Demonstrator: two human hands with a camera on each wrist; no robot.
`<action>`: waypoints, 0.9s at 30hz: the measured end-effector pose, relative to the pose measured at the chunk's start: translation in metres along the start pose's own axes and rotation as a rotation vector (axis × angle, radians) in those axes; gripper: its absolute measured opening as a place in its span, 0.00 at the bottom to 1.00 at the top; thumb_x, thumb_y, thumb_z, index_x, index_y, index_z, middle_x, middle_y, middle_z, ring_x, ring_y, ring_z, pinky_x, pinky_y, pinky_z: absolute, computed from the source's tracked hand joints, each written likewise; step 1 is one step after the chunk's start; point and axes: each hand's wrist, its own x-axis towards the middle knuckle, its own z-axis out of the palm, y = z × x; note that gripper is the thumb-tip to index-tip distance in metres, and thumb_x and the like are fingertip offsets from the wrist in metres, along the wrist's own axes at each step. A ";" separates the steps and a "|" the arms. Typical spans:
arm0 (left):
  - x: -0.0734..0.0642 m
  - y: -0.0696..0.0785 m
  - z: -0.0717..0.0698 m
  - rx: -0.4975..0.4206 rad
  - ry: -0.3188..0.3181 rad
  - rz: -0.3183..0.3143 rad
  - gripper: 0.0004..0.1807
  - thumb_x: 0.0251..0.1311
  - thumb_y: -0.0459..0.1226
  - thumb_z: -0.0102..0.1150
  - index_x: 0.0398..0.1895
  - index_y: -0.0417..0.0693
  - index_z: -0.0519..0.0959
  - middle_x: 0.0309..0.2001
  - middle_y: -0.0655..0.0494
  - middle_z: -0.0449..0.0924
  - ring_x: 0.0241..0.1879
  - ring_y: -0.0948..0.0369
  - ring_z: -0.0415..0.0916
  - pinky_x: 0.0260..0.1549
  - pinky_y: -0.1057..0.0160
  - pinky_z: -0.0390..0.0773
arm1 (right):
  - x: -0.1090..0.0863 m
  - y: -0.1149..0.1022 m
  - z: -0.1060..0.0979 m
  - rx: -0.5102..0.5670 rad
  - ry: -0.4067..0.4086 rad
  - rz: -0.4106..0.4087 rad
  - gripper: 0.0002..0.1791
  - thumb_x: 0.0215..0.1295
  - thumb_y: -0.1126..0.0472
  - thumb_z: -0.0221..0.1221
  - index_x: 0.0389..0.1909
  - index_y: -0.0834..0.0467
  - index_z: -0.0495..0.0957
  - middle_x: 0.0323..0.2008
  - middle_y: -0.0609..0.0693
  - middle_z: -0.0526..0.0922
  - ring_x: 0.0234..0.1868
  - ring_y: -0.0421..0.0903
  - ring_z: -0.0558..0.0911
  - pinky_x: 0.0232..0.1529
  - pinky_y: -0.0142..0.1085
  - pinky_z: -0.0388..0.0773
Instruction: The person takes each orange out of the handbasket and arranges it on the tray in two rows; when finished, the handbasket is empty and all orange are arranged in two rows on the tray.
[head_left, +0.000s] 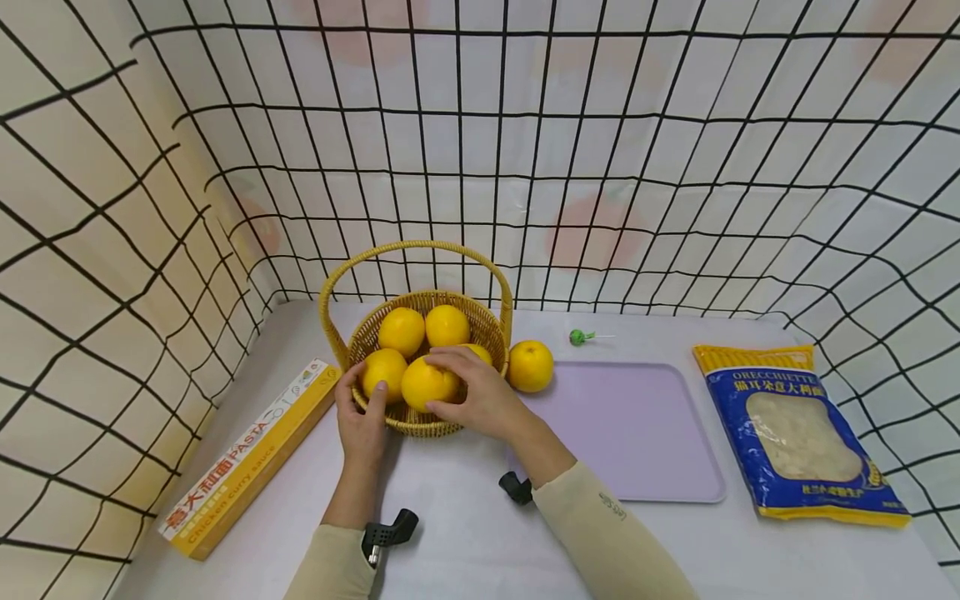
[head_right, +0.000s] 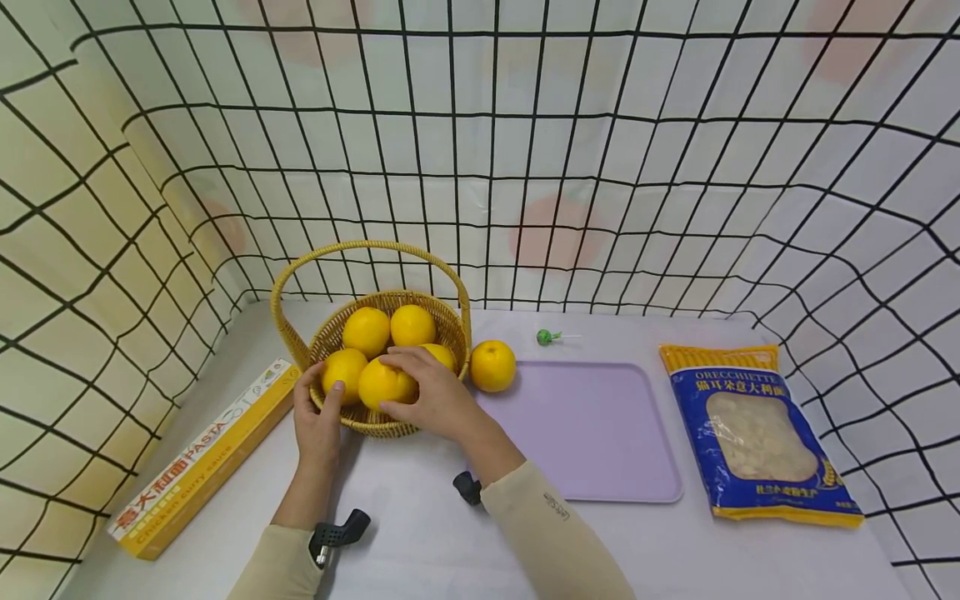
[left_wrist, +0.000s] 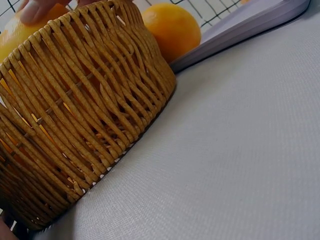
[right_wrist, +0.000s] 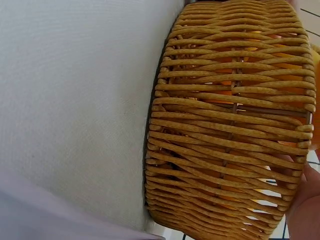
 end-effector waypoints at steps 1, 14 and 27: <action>0.000 0.001 0.000 -0.002 -0.001 0.001 0.25 0.71 0.37 0.57 0.70 0.49 0.67 0.73 0.52 0.61 0.75 0.53 0.57 0.77 0.46 0.55 | -0.001 -0.001 -0.001 0.009 0.016 -0.003 0.34 0.60 0.53 0.73 0.67 0.46 0.74 0.71 0.44 0.72 0.71 0.48 0.72 0.71 0.49 0.71; 0.000 -0.002 -0.001 0.034 0.003 -0.008 0.25 0.70 0.37 0.56 0.70 0.48 0.67 0.74 0.50 0.61 0.77 0.50 0.56 0.77 0.44 0.54 | -0.020 -0.004 -0.010 0.024 0.123 -0.033 0.34 0.59 0.54 0.74 0.67 0.47 0.75 0.71 0.47 0.71 0.71 0.51 0.72 0.70 0.51 0.72; 0.002 -0.002 -0.002 0.039 0.007 -0.007 0.25 0.70 0.37 0.56 0.69 0.49 0.68 0.73 0.50 0.61 0.77 0.51 0.55 0.77 0.44 0.53 | -0.037 0.000 -0.022 0.076 0.157 0.013 0.34 0.58 0.55 0.74 0.67 0.44 0.75 0.72 0.44 0.70 0.72 0.49 0.71 0.69 0.52 0.72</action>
